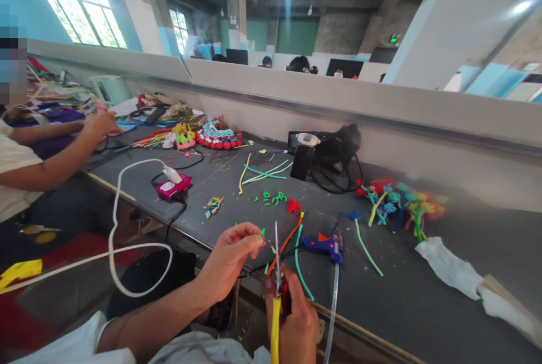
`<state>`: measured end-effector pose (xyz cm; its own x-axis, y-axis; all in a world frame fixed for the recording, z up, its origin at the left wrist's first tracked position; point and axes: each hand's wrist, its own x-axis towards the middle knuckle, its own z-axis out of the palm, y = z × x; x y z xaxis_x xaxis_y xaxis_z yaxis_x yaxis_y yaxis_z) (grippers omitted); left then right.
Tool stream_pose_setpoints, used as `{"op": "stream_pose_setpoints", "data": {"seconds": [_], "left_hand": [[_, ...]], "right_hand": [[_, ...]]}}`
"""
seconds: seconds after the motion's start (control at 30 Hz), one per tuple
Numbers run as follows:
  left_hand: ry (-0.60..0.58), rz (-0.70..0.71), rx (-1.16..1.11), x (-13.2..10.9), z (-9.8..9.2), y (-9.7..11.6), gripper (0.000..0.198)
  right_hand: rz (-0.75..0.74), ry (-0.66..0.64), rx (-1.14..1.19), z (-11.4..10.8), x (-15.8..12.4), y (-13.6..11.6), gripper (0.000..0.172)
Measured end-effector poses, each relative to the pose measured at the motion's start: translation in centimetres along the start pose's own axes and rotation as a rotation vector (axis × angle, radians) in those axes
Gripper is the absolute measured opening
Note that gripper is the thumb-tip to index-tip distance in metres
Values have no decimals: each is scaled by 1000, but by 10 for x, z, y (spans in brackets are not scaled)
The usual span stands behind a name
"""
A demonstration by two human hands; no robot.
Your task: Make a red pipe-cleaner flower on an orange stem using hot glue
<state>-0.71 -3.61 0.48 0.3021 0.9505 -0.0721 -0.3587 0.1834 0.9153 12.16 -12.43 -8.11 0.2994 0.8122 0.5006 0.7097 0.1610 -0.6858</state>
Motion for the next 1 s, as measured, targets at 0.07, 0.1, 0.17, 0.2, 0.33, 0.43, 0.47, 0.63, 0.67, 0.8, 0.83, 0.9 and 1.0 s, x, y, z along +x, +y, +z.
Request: {"op": "stream_pose_setpoints", "data": {"seconds": [0.07,0.1,0.17,0.2,0.33,0.43,0.47,0.63,0.67,0.8,0.83,0.9,1.0], "left_hand": [[-5,-1,-14,0,0,0,10],[-8,1,-21,0,0,0,11],[-13,7,-31,0,1,0,11],[-15,8,-35,0,1,0,11],[-23,-3,-48,1,2,-1,11],[-17,-2,-53,0,2,-2,10],[-12,1,-52,0,2,-2,10],[-3,-2,-49,-2,2,0,9],[-2,-5,-47,-2,2,0,9],[-1,-3,-40,-3,2,1,9],[-6,-2,-39,-3,2,0,9],[-15,1,-34,-3,2,0,9],[-19,6,-24,-2,1,0,9]], "right_hand": [[14,1,-29,1,-3,1,30],[0,4,-40,2,-4,1,29],[-44,8,-52,4,-6,1,27],[-71,9,-50,5,-6,2,26],[-34,-1,-48,6,-8,2,27],[39,-5,-44,6,-10,-2,32],[60,2,-42,6,-10,-4,33],[117,49,-53,8,-12,-11,41],[119,46,-58,8,-13,-11,42],[116,18,-58,8,-15,-10,41],[113,11,-53,7,-15,-10,41],[116,1,-42,7,-16,-10,39],[135,9,-11,7,-14,-10,35]]}}
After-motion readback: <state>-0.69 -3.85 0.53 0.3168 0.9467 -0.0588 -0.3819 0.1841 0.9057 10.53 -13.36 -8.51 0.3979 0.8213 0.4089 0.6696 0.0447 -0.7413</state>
